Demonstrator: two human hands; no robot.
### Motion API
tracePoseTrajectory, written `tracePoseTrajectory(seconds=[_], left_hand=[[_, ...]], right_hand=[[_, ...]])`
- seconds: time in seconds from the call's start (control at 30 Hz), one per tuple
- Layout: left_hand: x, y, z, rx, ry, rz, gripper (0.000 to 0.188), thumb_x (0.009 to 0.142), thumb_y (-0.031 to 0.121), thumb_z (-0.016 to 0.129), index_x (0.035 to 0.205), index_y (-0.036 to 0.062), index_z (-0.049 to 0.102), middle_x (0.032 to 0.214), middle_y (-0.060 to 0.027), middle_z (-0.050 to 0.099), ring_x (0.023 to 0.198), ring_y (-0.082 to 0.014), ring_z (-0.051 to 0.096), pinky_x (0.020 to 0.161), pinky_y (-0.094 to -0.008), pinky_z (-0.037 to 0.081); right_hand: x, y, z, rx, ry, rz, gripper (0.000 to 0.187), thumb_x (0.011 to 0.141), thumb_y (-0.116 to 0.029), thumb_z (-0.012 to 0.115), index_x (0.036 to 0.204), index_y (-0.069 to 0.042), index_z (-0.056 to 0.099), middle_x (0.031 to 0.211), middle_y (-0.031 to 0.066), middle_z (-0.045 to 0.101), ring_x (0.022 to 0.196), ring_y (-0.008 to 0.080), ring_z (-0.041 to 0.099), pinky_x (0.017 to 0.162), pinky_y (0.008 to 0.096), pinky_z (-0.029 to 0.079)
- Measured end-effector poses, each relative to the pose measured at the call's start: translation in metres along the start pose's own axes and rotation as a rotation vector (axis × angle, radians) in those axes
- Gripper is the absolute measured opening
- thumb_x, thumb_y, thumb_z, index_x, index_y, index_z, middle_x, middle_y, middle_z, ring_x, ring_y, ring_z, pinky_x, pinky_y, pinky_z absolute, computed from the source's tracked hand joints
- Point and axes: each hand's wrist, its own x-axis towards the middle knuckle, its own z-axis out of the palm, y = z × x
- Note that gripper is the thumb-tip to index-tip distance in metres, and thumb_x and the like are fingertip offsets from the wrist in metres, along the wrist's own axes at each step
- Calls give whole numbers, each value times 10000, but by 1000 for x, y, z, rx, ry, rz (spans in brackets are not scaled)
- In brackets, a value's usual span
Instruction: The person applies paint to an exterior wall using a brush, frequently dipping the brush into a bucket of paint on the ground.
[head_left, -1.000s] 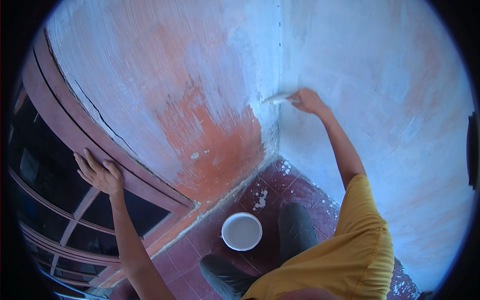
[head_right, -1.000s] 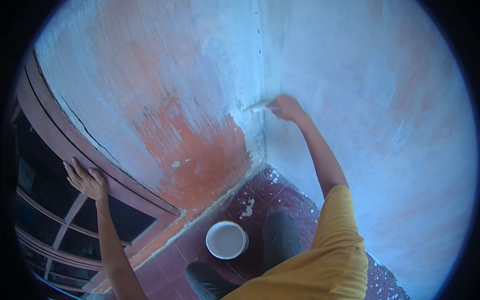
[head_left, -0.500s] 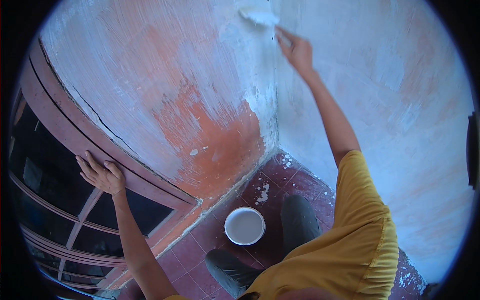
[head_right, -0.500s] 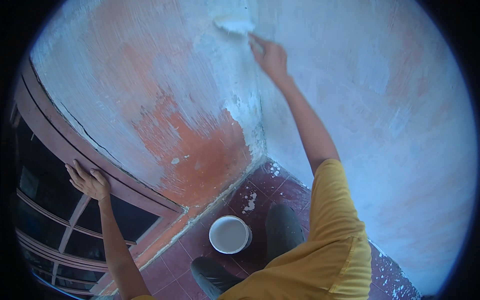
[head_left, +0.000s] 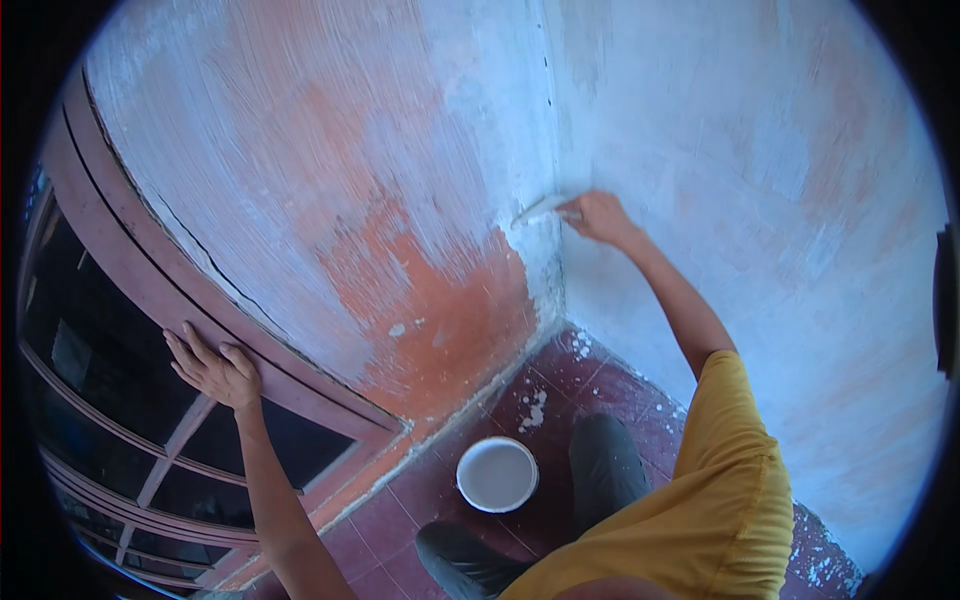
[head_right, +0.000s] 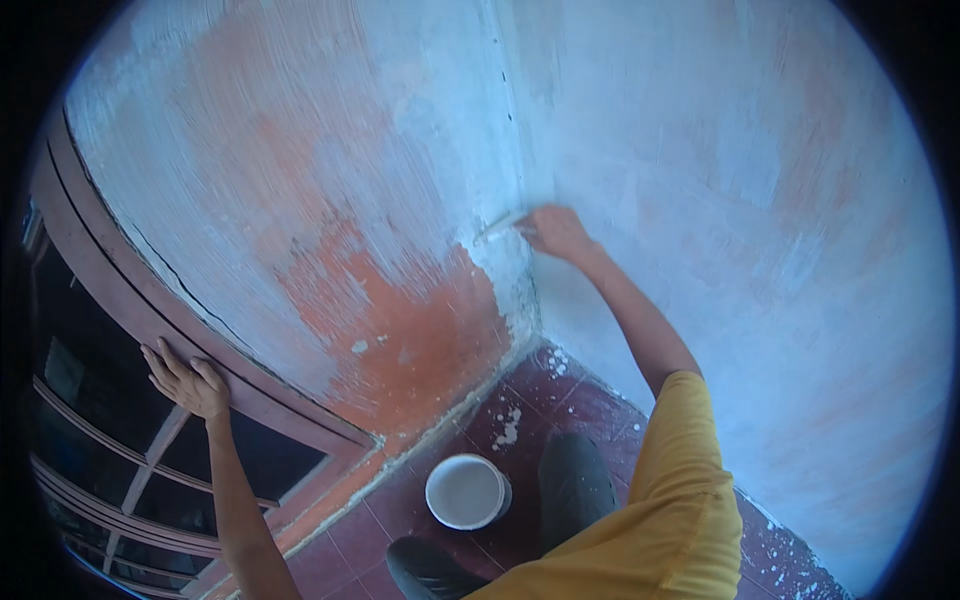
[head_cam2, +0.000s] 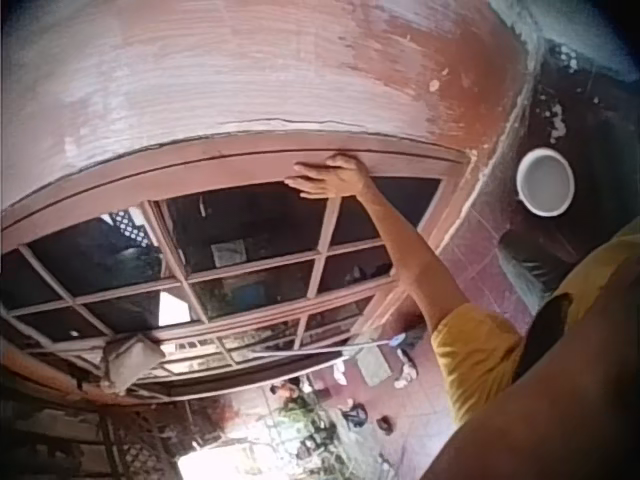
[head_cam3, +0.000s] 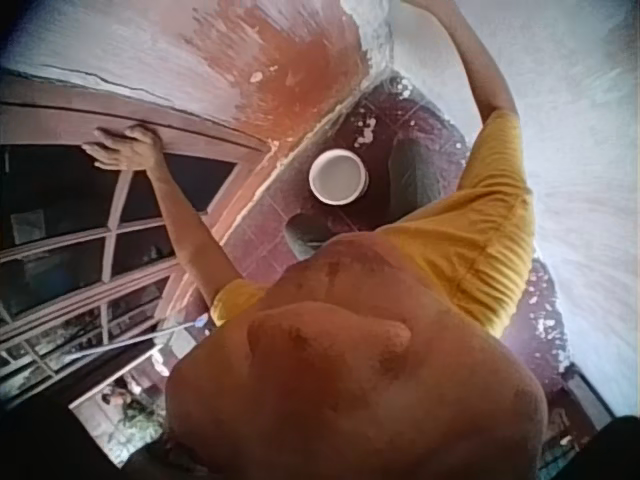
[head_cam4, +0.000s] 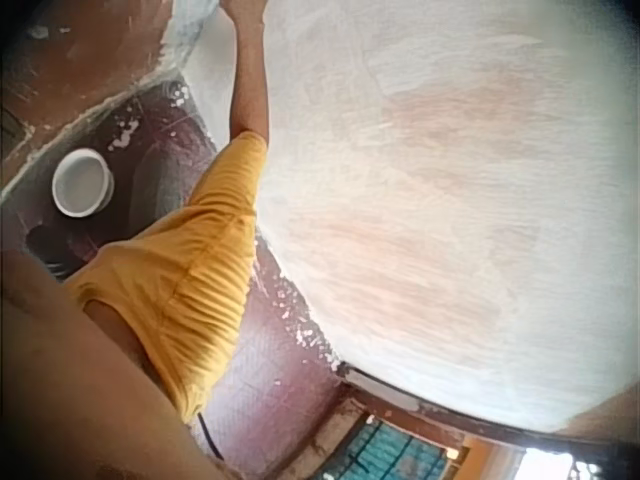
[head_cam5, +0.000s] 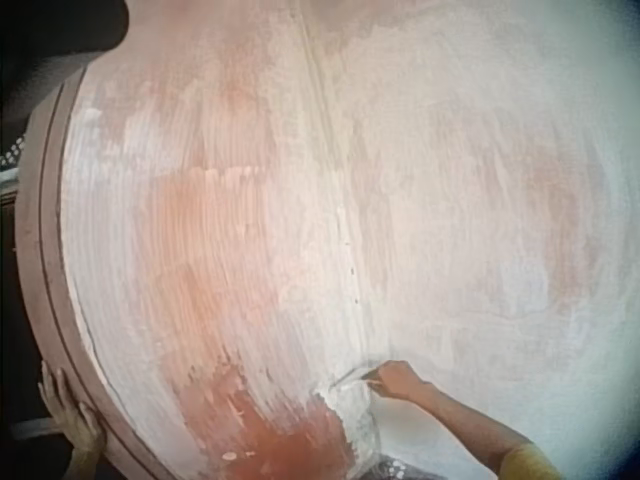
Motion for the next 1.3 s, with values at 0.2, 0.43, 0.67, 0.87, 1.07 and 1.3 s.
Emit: tracePoseTrajectory(seconds=[0.2, 0.43, 0.67, 0.87, 1.07, 1.3], left_hand=[[2, -2, -4, -11, -27, -14, 568, 835, 245, 399, 1372, 63, 361, 1453, -182, 267, 1341, -320, 263, 1086, -508, 153], [2, -3, -1, -8, -32, -11, 571, 832, 238, 405, 1376, 71, 357, 1454, -179, 266, 1344, -315, 257, 1088, -505, 148], [5, -1, 1, -10, -43, -25, 574, 834, 240, 409, 1386, 95, 345, 1459, -158, 266, 1349, -301, 252, 1091, -498, 150], [0, -5, 0, -6, -39, -22, 572, 836, 243, 405, 1384, 91, 345, 1461, -160, 262, 1352, -301, 248, 1091, -501, 147], [2, -6, -4, -6, -45, -24, 568, 838, 242, 399, 1379, 78, 347, 1458, -172, 263, 1352, -304, 249, 1088, -506, 145], [5, -2, -2, -21, -44, -19, 570, 858, 269, 372, 1396, 89, 321, 1467, -154, 249, 1351, -299, 248, 1092, -504, 141]], right_hand=[[84, -21, -148, -124, 517, -130, 276, 792, -280, 654, 1050, -188, 691, 828, 118, 676, 685, 268, 635, 652, 347, 506], [123, -43, -173, 93, 1019, -104, 276, 817, -297, 632, 1078, -217, 675, 773, 144, 664, 631, 321, 616, 595, 348, 494], [41, -23, -93, 85, 388, 6, 274, 785, -217, 629, 1050, -173, 685, 835, 166, 657, 768, 344, 624, 719, 388, 502], [107, -24, -193, -193, 113, -224, 269, 735, -277, 704, 958, -127, 722, 863, 143, 679, 759, 276, 625, 753, 366, 488], [145, -42, -246, 156, 894, -178, 274, 833, -160, 582, 1041, 2, 656, 913, 217, 656, 780, 327, 655, 693, 362, 512], [90, -33, -150, 25, 518, -149, 309, 777, -261, 650, 1074, -181, 677, 713, 165, 634, 640, 316, 597, 647, 387, 490]])
